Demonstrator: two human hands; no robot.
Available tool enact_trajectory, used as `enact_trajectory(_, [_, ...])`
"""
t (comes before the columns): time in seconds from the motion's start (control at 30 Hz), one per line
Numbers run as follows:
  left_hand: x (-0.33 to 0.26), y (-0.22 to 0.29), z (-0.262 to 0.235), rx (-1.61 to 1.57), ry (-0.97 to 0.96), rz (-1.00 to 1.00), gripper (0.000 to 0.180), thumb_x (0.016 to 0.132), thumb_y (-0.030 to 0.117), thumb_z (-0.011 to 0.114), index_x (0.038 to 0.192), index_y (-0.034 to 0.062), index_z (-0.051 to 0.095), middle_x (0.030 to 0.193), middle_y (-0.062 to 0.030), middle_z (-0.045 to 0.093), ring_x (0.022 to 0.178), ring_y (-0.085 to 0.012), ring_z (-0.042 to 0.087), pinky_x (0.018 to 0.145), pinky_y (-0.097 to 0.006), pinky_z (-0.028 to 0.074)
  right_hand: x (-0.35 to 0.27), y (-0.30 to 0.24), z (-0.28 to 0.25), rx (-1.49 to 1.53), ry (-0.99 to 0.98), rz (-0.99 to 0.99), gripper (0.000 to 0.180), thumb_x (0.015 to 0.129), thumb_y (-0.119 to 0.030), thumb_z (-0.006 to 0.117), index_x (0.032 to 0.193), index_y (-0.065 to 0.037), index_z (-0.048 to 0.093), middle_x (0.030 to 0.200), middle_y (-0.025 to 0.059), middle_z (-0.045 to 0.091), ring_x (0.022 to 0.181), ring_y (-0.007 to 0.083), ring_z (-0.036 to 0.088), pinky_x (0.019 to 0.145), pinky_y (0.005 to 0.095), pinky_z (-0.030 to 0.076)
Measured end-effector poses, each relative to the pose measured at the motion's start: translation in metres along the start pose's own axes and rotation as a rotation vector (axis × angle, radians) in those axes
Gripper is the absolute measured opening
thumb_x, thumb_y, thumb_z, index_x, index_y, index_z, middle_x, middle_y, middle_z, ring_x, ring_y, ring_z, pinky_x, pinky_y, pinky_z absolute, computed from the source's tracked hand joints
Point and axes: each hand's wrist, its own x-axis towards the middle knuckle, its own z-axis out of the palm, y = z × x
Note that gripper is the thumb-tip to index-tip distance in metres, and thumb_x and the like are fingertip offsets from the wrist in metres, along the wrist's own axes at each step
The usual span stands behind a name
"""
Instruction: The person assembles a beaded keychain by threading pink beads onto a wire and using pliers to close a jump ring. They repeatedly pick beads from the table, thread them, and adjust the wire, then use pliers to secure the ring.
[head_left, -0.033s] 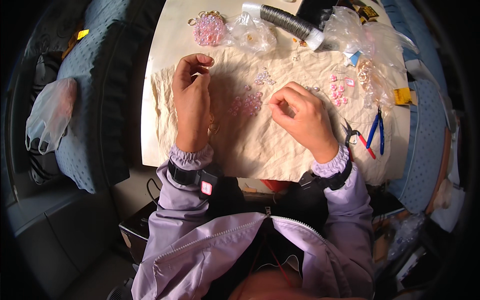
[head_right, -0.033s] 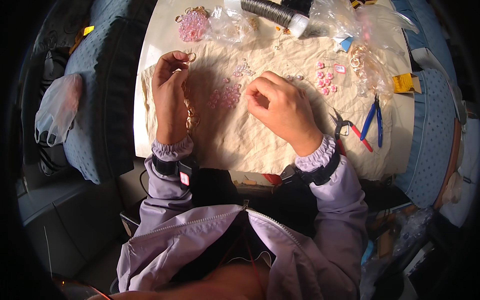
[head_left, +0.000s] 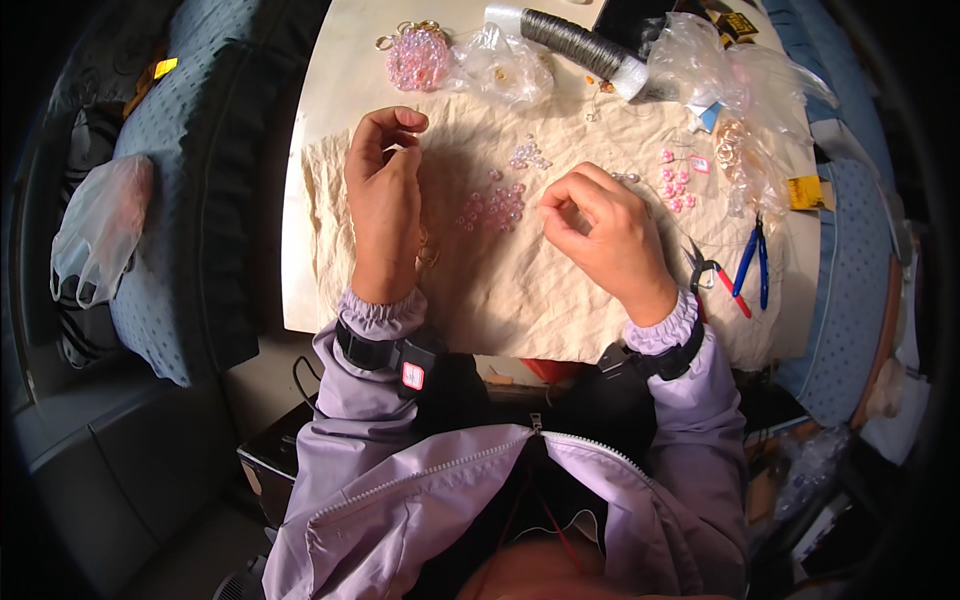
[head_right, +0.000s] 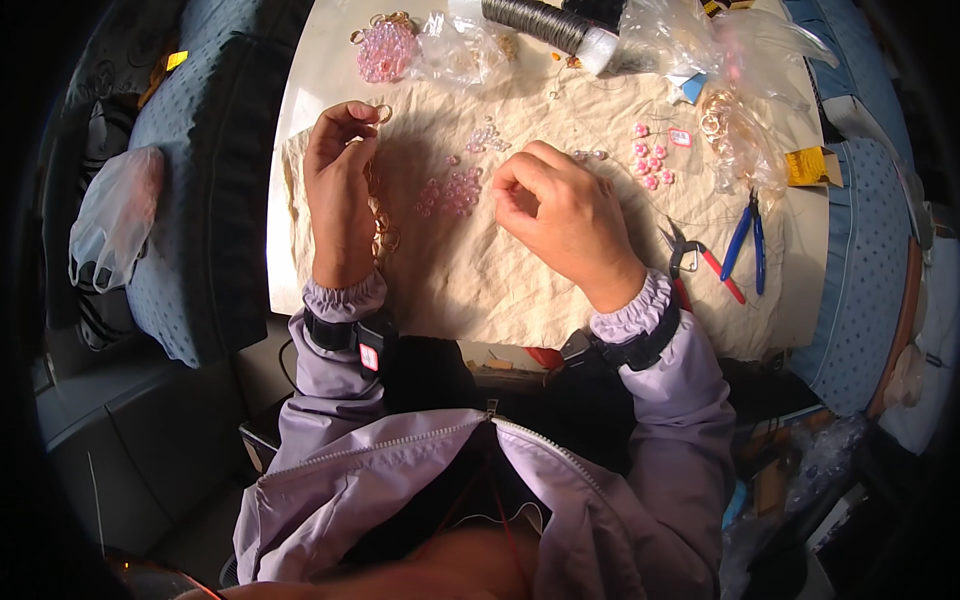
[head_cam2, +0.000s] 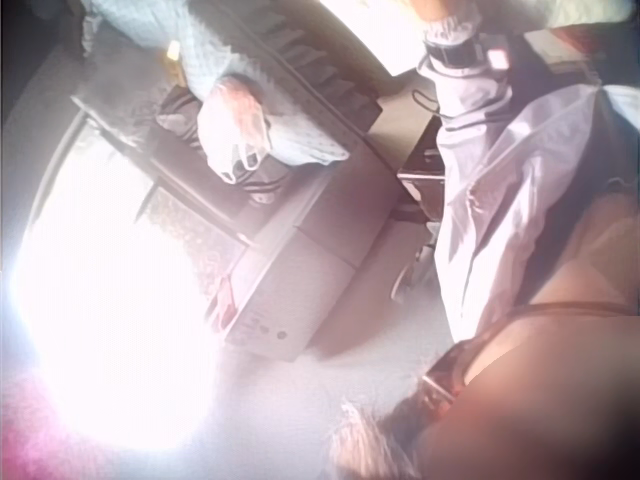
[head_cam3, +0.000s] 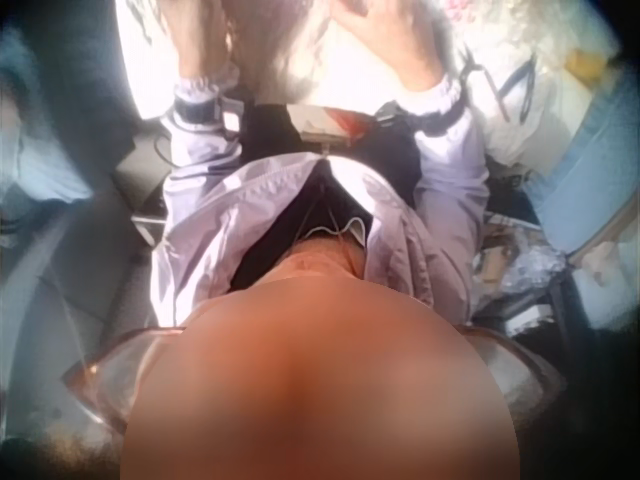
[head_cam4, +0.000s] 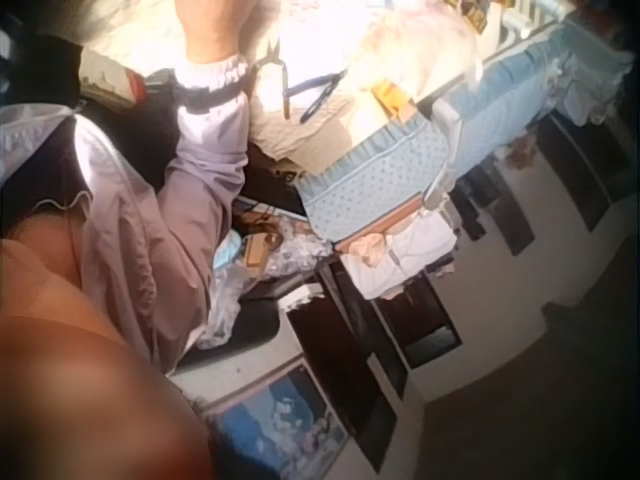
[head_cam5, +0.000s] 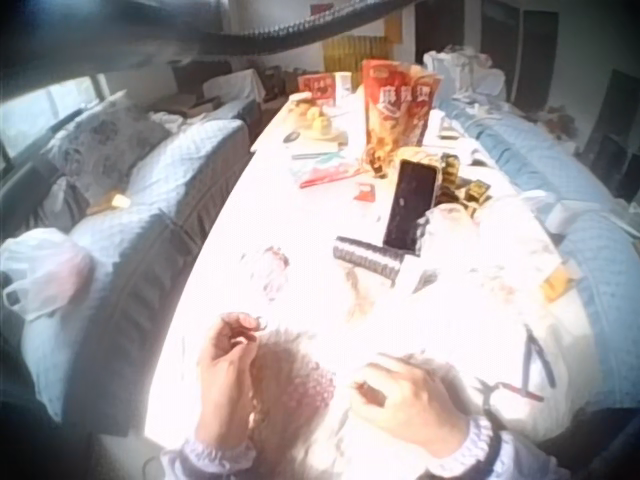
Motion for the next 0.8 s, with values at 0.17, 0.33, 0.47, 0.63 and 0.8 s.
enact_trajectory(0.17, [-0.0016, 0.0009, 0.0021, 0.002, 0.007, -0.019, 0.033, 0.09, -0.012, 0.051, 0.11, 0.0048, 0.071, 0.105, 0.0018, 0.061, 0.09, -0.0057, 0.051, 0.077, -0.021, 0.04, 0.0001, -0.0014, -0.0004, -0.014, 0.008, -0.008, 0.01, 0.091, 0.0, 0.076, 0.094, -0.004, 0.068, 0.092, 0.0061, 0.068, 0.077, 0.0207, 0.072, 0.069, 0.0331, 0.057])
enact_trajectory(0.33, [-0.0046, 0.0011, 0.0048, 0.002, -0.017, -0.032, 0.027, 0.095, -0.01, 0.054, 0.109, 0.0051, 0.072, 0.102, 0.0031, 0.06, 0.082, -0.003, 0.048, 0.07, -0.02, 0.037, 0.0006, -0.002, -0.0011, -0.062, -0.004, -0.03, 0.01, 0.091, 0.002, 0.076, 0.095, -0.003, 0.068, 0.092, 0.0073, 0.068, 0.079, 0.0213, 0.072, 0.071, 0.0329, 0.057])
enact_trajectory(0.47, [-0.0061, 0.0017, 0.0059, 0.026, -0.045, -0.029, 0.024, 0.098, -0.008, 0.055, 0.108, 0.0045, 0.072, 0.098, 0.0042, 0.06, 0.079, -0.0025, 0.047, 0.07, -0.02, 0.037, 0.0001, -0.004, -0.0018, -0.039, -0.002, -0.027, 0.009, 0.091, 0.001, 0.076, 0.095, -0.003, 0.068, 0.092, 0.008, 0.068, 0.079, 0.0236, 0.073, 0.072, 0.0343, 0.058])
enact_trajectory(0.63, [-0.0063, 0.0022, 0.0065, 0.042, -0.055, -0.016, 0.024, 0.098, -0.008, 0.055, 0.108, 0.0042, 0.072, 0.098, 0.0044, 0.06, 0.08, -0.0022, 0.047, 0.07, -0.019, 0.037, 0.0001, -0.0026, -0.0013, -0.08, 0.006, -0.05, 0.009, 0.091, 0.001, 0.075, 0.094, -0.004, 0.068, 0.092, 0.0081, 0.068, 0.079, 0.0244, 0.073, 0.072, 0.0352, 0.058])
enact_trajectory(0.8, [-0.0071, 0.002, 0.0084, 0.006, -0.065, -0.012, 0.022, 0.098, -0.008, 0.056, 0.106, 0.0039, 0.072, 0.095, 0.005, 0.06, 0.078, -0.002, 0.047, 0.069, -0.019, 0.037, -0.0009, -0.0002, -0.0001, -0.094, 0.0, -0.031, 0.011, 0.092, -0.01, 0.076, 0.093, -0.01, 0.065, 0.094, 0.0039, 0.067, 0.082, 0.0272, 0.073, 0.07, 0.0405, 0.06])
